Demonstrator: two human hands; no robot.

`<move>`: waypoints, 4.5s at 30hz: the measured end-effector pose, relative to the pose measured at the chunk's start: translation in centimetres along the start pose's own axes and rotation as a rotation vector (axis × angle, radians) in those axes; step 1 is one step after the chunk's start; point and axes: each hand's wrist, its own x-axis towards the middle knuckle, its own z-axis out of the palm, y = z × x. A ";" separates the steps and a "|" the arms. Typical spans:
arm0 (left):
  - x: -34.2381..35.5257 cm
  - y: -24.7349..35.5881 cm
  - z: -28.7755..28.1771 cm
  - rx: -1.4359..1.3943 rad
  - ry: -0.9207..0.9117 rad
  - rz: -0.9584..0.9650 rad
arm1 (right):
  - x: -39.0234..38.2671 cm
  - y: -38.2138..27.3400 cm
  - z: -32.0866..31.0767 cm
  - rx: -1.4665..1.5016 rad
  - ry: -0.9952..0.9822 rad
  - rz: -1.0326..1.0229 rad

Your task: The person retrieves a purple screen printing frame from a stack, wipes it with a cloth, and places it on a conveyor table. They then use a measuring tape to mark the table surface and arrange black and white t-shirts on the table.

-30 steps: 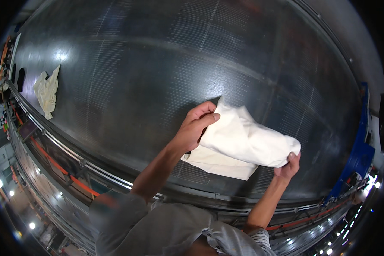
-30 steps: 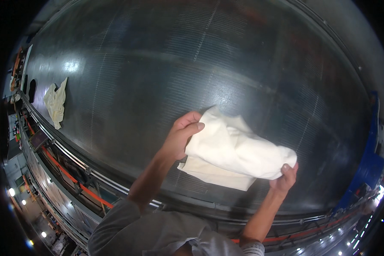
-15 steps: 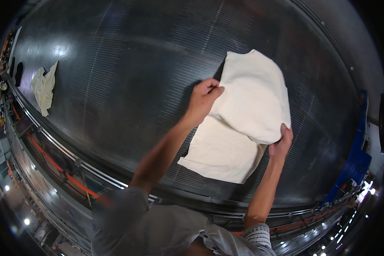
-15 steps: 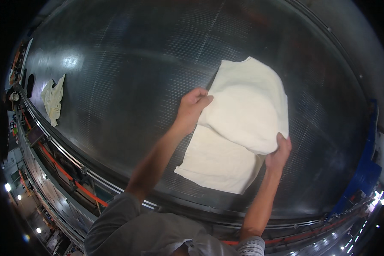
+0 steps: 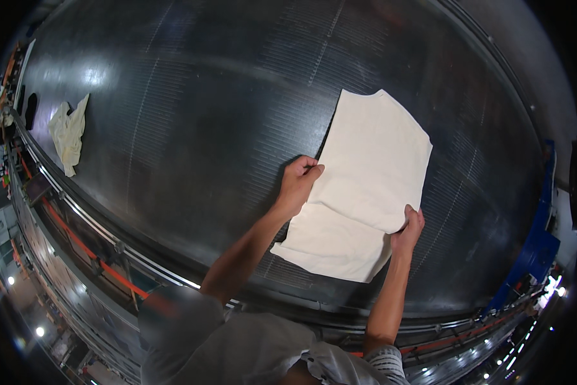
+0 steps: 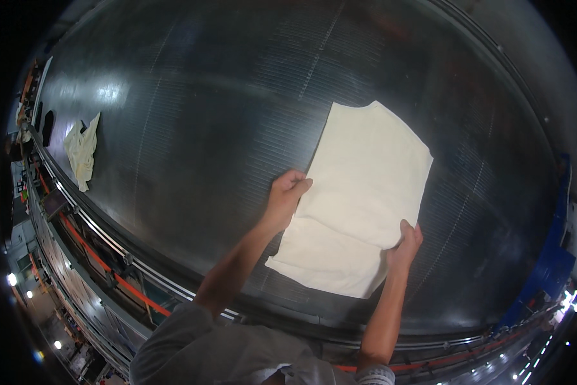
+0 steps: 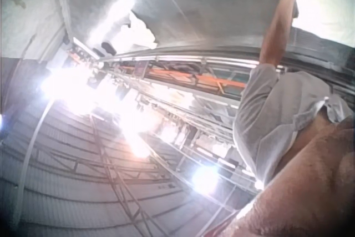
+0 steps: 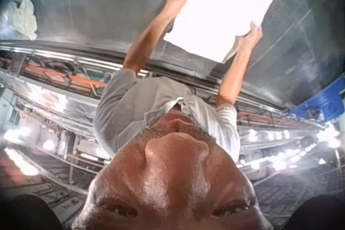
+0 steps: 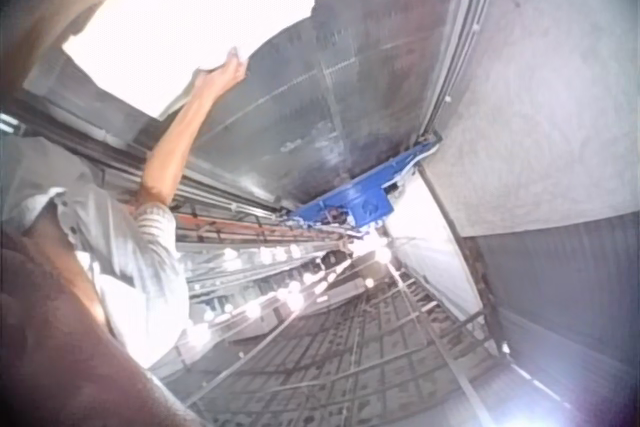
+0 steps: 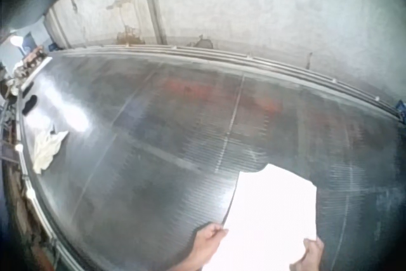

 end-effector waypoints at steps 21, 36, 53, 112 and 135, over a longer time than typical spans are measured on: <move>0.0 -2.1 -1.5 0.017 -0.026 -0.002 | -1.6 0.7 -0.4 0.083 -0.071 -0.004; -0.1 -1.9 -1.0 0.218 0.065 0.107 | -1.1 1.6 -1.2 0.103 -0.118 0.017; -0.1 0.2 0.6 0.810 0.364 0.258 | -1.1 1.2 -1.0 0.062 -0.130 0.043; -12.7 -7.6 -5.4 1.101 0.201 0.329 | -12.1 6.9 -7.1 -1.181 0.263 -0.088; -13.3 -8.3 -6.4 0.253 0.049 -0.013 | -11.8 7.1 -5.8 -1.059 0.467 -0.234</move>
